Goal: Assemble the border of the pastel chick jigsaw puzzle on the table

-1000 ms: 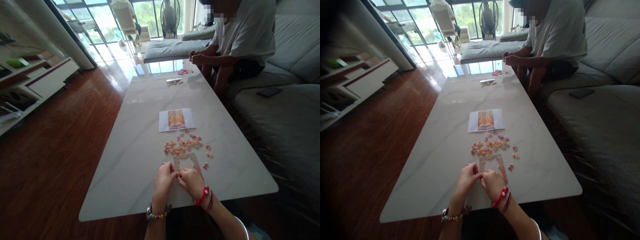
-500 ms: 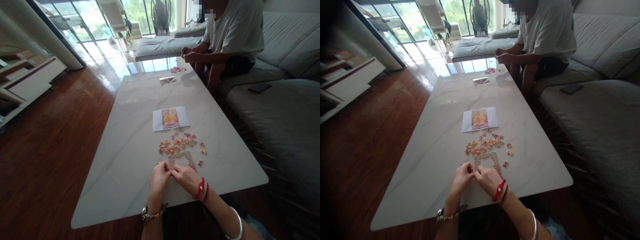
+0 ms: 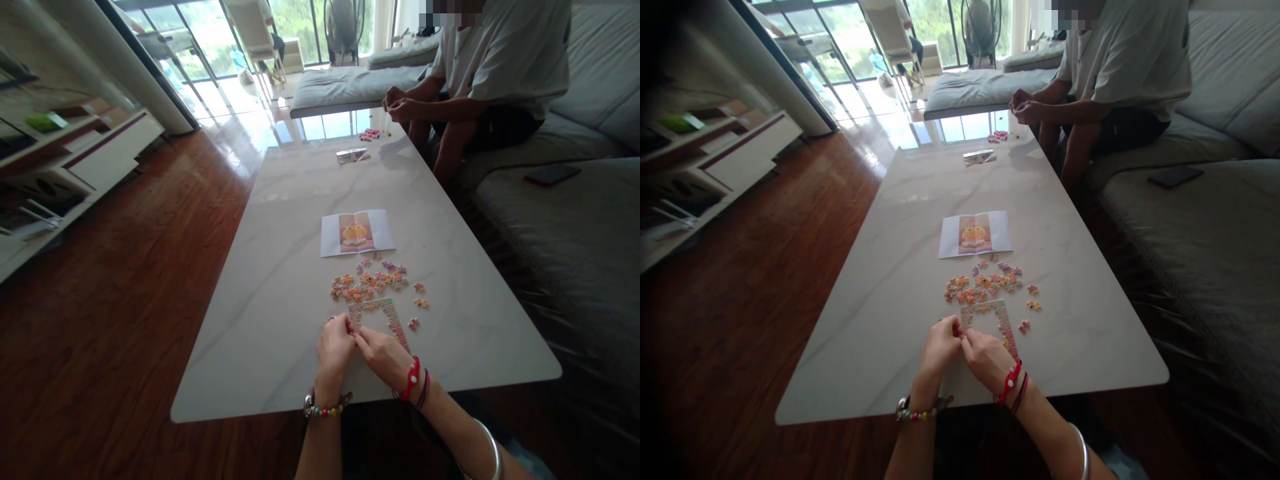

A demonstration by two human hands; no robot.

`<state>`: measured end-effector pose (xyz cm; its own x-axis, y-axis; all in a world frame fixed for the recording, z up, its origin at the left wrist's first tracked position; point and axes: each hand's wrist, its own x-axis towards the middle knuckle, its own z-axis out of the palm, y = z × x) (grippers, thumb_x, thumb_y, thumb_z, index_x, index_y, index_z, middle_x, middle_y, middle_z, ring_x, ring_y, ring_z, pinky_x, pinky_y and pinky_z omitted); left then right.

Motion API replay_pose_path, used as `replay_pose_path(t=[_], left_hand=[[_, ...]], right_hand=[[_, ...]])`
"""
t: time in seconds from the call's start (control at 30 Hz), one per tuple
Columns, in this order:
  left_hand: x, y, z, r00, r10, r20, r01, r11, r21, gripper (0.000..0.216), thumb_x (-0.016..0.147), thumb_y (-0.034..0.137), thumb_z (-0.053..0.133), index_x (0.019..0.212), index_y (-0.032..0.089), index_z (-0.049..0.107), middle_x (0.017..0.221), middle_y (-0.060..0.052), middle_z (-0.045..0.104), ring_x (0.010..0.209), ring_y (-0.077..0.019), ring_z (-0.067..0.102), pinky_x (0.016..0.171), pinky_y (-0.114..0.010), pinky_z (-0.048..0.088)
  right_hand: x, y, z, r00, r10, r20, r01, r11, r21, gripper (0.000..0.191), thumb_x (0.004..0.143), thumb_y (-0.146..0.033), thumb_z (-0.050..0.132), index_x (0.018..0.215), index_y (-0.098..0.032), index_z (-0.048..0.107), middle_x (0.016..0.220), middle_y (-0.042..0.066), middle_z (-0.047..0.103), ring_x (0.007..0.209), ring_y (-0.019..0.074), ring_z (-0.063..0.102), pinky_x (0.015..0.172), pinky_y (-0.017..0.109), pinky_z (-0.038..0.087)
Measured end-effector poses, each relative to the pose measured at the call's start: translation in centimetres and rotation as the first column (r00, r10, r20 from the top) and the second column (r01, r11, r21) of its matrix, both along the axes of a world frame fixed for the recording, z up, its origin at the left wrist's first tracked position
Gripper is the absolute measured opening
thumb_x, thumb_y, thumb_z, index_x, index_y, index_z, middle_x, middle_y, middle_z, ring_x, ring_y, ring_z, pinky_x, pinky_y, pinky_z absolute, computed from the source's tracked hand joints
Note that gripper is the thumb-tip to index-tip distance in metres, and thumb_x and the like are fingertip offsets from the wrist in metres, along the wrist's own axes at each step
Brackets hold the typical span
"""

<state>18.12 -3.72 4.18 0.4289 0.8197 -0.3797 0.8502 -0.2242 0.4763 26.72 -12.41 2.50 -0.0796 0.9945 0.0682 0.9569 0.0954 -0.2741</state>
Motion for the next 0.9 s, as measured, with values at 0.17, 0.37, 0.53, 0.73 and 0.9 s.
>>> replay_pose_path(t=[0.17,0.37,0.53,0.73,0.9], left_hand=[[0.0,0.0,0.0,1.000,0.003,0.010,-0.003,1.000,-0.018,0.007,0.062,0.012,0.047,0.060,0.018,0.046,0.062,0.001,0.053,0.059,-0.0111,0.046,0.052,-0.022,0.029],[0.0,0.0,0.0,1.000,0.011,0.028,-0.010,0.999,-0.031,0.007,0.061,0.012,0.048,0.059,0.018,0.046,0.061,0.001,0.053,0.059,-0.0108,0.046,0.053,-0.021,0.029],[0.2,0.1,0.1,1.000,0.013,-0.008,-0.013,1.000,-0.028,0.007,0.061,0.011,0.047,0.060,0.018,0.047,0.062,0.001,0.055,0.059,-0.0107,0.047,0.052,-0.021,0.028],[0.2,0.1,0.4,1.000,0.006,-0.007,-0.006,1.000,-0.030,0.008,0.062,0.011,0.047,0.059,0.018,0.047,0.062,0.001,0.055,0.059,-0.0111,0.047,0.052,-0.021,0.028],[0.1,0.2,0.3,1.000,0.000,-0.004,0.000,0.999,-0.039,0.006,0.063,0.013,0.047,0.058,0.018,0.046,0.061,0.001,0.054,0.059,-0.0111,0.046,0.051,-0.021,0.027]], right_hand=[[-1.4,-0.3,-0.4,0.973,-0.222,-0.063,0.224,0.974,0.026,0.019,0.081,-0.005,0.039,0.084,-0.014,0.054,0.080,0.007,0.055,0.075,0.0162,0.054,0.066,0.027,0.045],[-0.9,0.0,-0.3,0.981,-0.182,-0.074,0.182,0.983,0.002,0.016,0.081,-0.007,0.042,0.083,-0.016,0.055,0.080,0.006,0.056,0.077,0.0159,0.053,0.067,0.026,0.044],[-0.3,0.3,-0.5,0.998,-0.068,-0.010,0.068,0.997,0.040,0.017,0.082,-0.007,0.039,0.083,-0.014,0.054,0.079,0.006,0.056,0.073,0.0162,0.052,0.064,0.027,0.043],[0.2,0.9,0.6,0.999,0.001,-0.034,-0.004,0.995,-0.096,0.020,0.082,-0.005,0.037,0.087,-0.012,0.055,0.082,0.008,0.057,0.075,0.0164,0.054,0.065,0.027,0.043],[0.7,1.0,1.3,0.998,-0.006,-0.061,-0.005,0.981,-0.191,0.021,0.082,-0.007,0.037,0.092,-0.011,0.055,0.084,0.008,0.057,0.072,0.0146,0.055,0.062,0.025,0.044]])
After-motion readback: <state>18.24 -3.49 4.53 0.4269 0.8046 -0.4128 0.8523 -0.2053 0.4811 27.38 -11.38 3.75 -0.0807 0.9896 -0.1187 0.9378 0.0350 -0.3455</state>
